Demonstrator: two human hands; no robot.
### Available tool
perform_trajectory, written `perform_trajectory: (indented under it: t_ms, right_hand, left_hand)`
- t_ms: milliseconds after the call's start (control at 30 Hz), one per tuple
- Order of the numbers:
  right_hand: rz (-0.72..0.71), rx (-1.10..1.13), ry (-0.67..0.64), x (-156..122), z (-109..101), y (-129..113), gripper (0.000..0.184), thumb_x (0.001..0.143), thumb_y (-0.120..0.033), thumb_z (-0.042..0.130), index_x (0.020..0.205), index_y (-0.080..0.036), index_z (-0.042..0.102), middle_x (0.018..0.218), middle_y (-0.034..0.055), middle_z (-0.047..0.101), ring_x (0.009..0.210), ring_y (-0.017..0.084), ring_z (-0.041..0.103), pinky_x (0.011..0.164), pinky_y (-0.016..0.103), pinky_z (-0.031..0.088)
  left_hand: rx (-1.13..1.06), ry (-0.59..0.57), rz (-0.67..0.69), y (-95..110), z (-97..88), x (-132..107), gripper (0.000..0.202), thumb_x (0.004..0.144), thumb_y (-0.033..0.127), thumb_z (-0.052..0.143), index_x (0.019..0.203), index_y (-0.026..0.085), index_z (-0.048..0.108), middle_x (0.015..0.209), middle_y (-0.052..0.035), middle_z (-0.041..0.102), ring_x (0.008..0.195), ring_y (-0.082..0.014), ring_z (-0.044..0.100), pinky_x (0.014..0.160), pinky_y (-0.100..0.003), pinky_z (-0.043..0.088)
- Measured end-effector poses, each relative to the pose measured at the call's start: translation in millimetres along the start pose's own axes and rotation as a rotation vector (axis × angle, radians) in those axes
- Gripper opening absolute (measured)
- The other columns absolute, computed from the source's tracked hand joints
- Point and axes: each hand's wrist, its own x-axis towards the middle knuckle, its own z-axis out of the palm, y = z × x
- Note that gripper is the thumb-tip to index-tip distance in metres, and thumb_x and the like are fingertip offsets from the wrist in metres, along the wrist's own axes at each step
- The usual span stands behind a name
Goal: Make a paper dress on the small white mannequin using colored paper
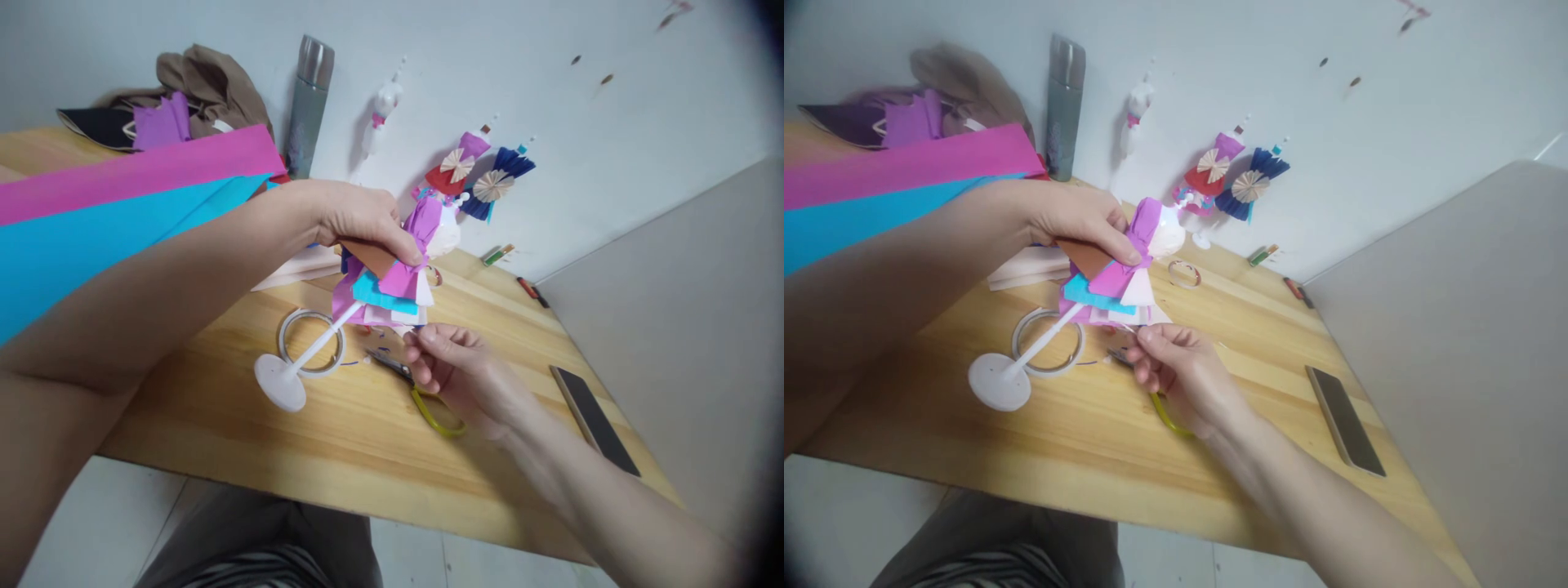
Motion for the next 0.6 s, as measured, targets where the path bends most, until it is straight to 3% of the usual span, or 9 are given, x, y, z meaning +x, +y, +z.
perform_trajectory:
  t_ms: [200, 333, 467, 600]
  right_hand:
    - [0.011, -0.044, 0.003, -1.3, 3.4, 6.7, 0.044, 0.051, -0.047, 0.095, 0.058, -0.015, 0.066, 0.053, -0.0022, 0.062, 0.037, 0.003, 0.045, 0.036, 0.017, 0.028]
    - [-0.021, -0.118, -0.017, -2.1, 0.6, 11.8, 0.047, 0.052, -0.053, 0.093, 0.061, -0.017, 0.065, 0.055, -0.0018, 0.063, 0.039, 0.005, 0.046, 0.039, 0.019, 0.030]
    - [-0.226, -0.392, 0.026, 5.9, -8.3, 11.4, 0.044, 0.069, -0.059, 0.080, 0.063, -0.018, 0.064, 0.052, -0.0011, 0.058, 0.043, 0.008, 0.046, 0.044, 0.023, 0.032]
    - [-0.503, -0.677, 0.195, 14.3, -16.3, 8.4, 0.027, 0.070, -0.046, 0.079, 0.073, -0.020, 0.072, 0.065, 0.0023, 0.062, 0.057, 0.014, 0.054, 0.052, 0.028, 0.040]
  left_hand:
    - [-0.015, -0.034, 0.037, -0.2, -4.4, 0.1, 0.020, 0.075, 0.025, 0.073, 0.066, 0.013, 0.060, 0.058, 0.0028, 0.058, 0.057, -0.0088, 0.053, 0.065, -0.028, 0.032]
    - [-0.022, 0.031, 0.014, 0.1, -9.2, -0.1, 0.020, 0.075, 0.023, 0.074, 0.066, 0.013, 0.058, 0.058, 0.0032, 0.057, 0.057, -0.0083, 0.052, 0.067, -0.027, 0.033]
    - [-0.047, 0.035, 0.019, 1.6, -9.2, -1.7, 0.018, 0.075, 0.021, 0.073, 0.068, 0.013, 0.059, 0.059, 0.0027, 0.058, 0.057, -0.0088, 0.053, 0.068, -0.027, 0.034]
    - [-0.023, 0.051, 0.010, 3.8, -6.7, -3.7, 0.018, 0.075, 0.022, 0.072, 0.068, 0.013, 0.059, 0.061, 0.0023, 0.059, 0.059, -0.0090, 0.053, 0.069, -0.027, 0.035]
